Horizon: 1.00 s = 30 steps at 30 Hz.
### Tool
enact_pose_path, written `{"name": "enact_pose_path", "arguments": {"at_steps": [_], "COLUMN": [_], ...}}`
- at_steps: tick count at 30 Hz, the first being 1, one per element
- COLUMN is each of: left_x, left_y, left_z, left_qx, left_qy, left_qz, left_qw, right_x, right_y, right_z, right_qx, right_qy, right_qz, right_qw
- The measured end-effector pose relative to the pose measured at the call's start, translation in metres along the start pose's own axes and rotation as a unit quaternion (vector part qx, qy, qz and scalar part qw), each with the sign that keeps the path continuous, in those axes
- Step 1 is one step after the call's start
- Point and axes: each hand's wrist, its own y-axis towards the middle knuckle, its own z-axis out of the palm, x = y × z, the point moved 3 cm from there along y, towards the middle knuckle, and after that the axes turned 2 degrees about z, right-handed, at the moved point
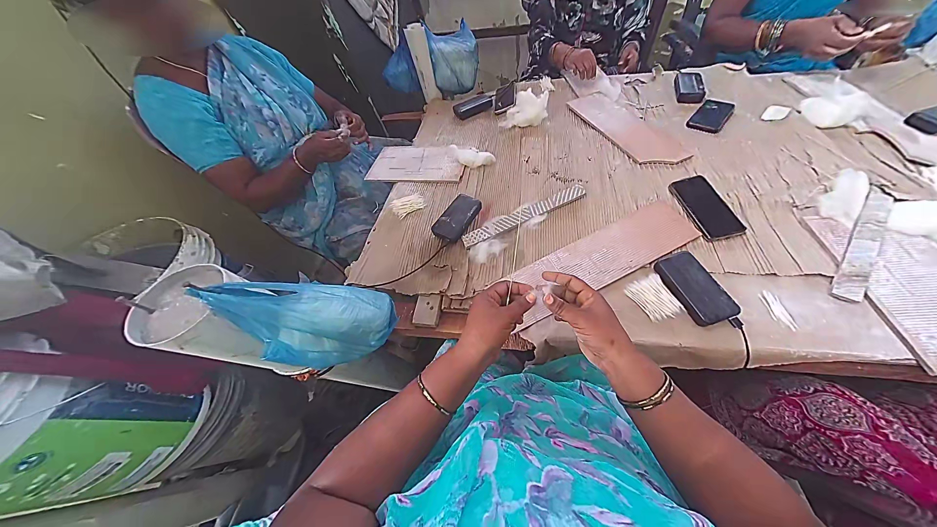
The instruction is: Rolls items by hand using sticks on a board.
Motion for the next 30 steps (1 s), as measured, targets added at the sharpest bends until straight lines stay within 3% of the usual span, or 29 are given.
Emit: {"name": "enact_pose_path", "arguments": {"at_steps": [7, 16, 25, 30], "left_x": [0.006, 0.041, 0.066, 0.062], "left_y": [0.007, 0.041, 0.063, 0.059], "left_z": [-0.014, -0.044, -0.056, -0.06], "left_qx": [-0.023, -0.044, -0.018, 0.012], "left_qy": [0.035, 0.158, 0.267, 0.346], "left_qz": [0.007, -0.03, -0.077, -0.04], "left_qw": [0.999, 0.986, 0.96, 0.937], "right_x": [-0.001, -0.044, -0.055, -0.055], "right_y": [0.016, 0.053, 0.07, 0.073], "right_z": [0.01, 0.016, 0.017, 0.016], "right_qx": [-0.045, -0.073, -0.105, -0.107], "right_qy": [-0.025, -0.216, -0.48, -0.506], "right_qz": [-0.029, -0.005, -0.06, -0.046], "right_qw": [0.998, 0.974, 0.869, 0.855]}}
